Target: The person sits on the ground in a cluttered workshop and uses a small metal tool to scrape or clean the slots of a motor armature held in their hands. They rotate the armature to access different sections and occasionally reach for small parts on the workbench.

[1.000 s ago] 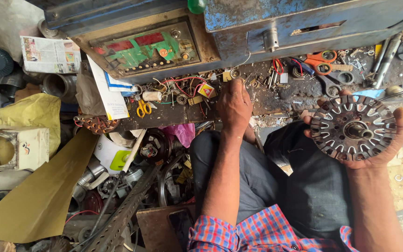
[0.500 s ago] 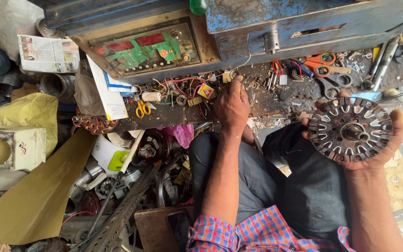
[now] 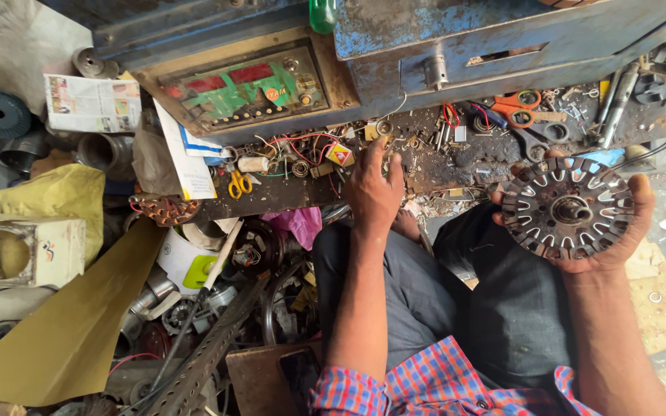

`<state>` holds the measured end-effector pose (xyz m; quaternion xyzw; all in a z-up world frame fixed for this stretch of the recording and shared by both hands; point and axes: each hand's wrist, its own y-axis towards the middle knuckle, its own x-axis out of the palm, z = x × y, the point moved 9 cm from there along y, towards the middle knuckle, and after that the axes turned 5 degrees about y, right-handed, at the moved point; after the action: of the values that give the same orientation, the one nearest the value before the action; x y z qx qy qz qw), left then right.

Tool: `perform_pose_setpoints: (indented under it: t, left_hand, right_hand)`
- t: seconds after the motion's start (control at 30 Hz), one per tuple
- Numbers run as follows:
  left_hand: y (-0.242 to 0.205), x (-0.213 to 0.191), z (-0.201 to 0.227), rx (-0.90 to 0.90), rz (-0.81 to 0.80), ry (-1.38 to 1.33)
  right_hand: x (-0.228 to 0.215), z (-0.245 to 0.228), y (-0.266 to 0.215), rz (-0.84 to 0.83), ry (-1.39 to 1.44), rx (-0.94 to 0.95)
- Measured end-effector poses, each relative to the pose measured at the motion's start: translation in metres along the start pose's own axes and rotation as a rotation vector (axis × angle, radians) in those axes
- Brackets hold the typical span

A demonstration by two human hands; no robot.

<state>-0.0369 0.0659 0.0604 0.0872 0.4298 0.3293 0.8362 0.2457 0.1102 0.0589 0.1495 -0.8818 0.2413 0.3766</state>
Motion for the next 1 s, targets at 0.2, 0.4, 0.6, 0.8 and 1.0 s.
perform_pose_setpoints:
  t: [0.2,0.4,0.6,0.8,1.0]
  left_hand:
    - [-0.020,-0.008,-0.008,-0.061,-0.154,0.064]
    - [-0.029,0.031,-0.004,0.020,-0.351,0.024]
    - [-0.032,0.074,-0.008,0.072,-0.375,0.167]
    - [-0.047,0.124,-0.028,-0.010,-0.553,0.236]
    - [-0.035,0.090,0.002,0.120,-0.399,0.243]
  right_hand:
    - [-0.005,-0.002,0.000,-0.027,0.089,-0.004]
    - [-0.006,-0.001,-0.001,-0.024,0.097,-0.008]
    - [-0.001,-0.002,-0.002,-0.029,0.148,0.008]
    - [-0.001,0.000,0.000,0.001,0.110,0.013]
    - [0.001,0.001,0.000,-0.011,0.098,0.005]
